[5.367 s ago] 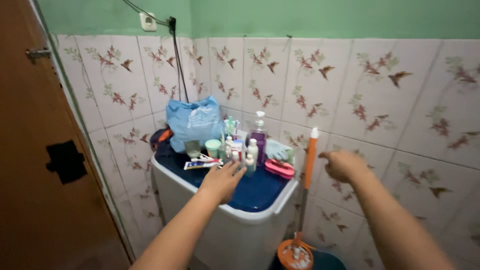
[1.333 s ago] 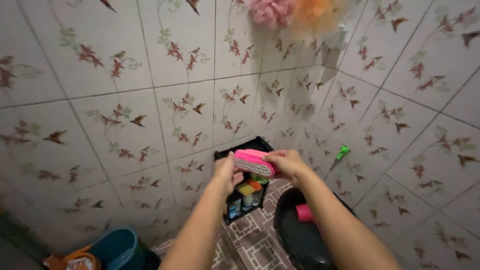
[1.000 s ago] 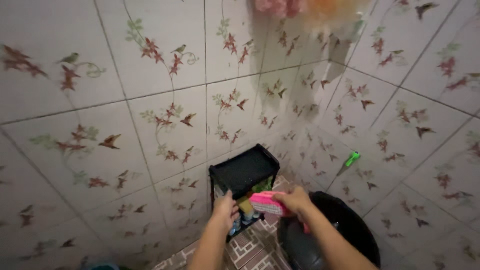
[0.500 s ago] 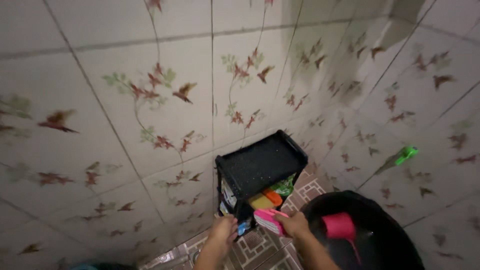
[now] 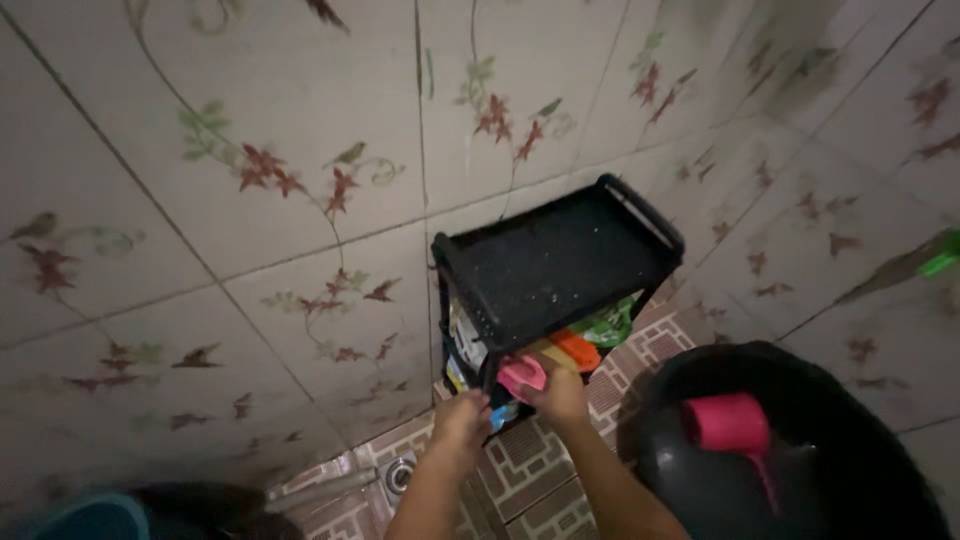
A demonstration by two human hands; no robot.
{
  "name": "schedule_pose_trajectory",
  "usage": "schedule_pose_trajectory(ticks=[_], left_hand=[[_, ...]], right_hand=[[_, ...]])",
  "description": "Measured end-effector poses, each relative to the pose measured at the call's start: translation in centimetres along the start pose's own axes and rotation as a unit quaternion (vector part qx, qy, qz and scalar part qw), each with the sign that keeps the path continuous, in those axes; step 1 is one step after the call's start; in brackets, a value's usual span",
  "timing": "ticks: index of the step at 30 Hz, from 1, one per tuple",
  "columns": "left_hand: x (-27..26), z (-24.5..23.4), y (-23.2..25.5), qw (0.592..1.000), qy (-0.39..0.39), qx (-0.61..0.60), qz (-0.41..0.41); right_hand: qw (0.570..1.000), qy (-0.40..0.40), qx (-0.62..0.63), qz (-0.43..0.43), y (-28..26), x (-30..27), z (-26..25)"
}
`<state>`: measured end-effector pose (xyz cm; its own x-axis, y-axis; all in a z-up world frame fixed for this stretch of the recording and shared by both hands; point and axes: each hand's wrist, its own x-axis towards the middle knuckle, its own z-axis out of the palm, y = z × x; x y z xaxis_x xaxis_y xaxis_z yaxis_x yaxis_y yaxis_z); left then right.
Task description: The person organizes bathroom items by moving them from a washing machine lid to a black three-tier rack. They place a toothpaste tube, a Vixal bottle, a green packet, a white pouch, a sponge, a brush, a cloth, a small container, and a cup with toothbrushes onto the rack shelves.
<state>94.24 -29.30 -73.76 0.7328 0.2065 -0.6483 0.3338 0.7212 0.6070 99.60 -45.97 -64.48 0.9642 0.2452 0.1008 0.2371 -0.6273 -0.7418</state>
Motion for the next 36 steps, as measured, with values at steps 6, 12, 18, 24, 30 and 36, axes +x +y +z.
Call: schedule_pose_trajectory(ticks=[6, 12, 18, 24, 30, 36], left_hand=[[0.2, 0.4, 0.2, 0.999, 0.04, 0.025, -0.012], [-0.7, -0.5, 0.5, 0.999, 0.005, -0.036, 0.01], [-3.2, 0.2, 2.7, 0.999, 0.003, 0.013, 0.032], [-9.0, 3.5, 9.0, 0.997, 0.03, 0.058, 0.037], [-14.4, 7.3, 14.5, 0.978, 0.042, 0.141, 0.148], [-24.0, 6.1, 22.8, 0.811, 0.123, 0.475, 0.319]], right_hand=[[0.982, -0.052, -0.175, -0.047, 1.3, 0.5, 3.2], [0.957, -0.065, -0.259, -0.111, 2.0, 0.3, 2.9], [0.953, -0.124, -0.275, -0.032, -1.2, 0.5, -1.4], [0.952, -0.167, -0.257, -0.021, -7.7, 3.2, -8.6], [0.971, -0.132, -0.191, -0.051, -19.1, 4.6, -16.9], [0.957, -0.132, -0.165, -0.199, -32.6, 1.8, -22.7]])
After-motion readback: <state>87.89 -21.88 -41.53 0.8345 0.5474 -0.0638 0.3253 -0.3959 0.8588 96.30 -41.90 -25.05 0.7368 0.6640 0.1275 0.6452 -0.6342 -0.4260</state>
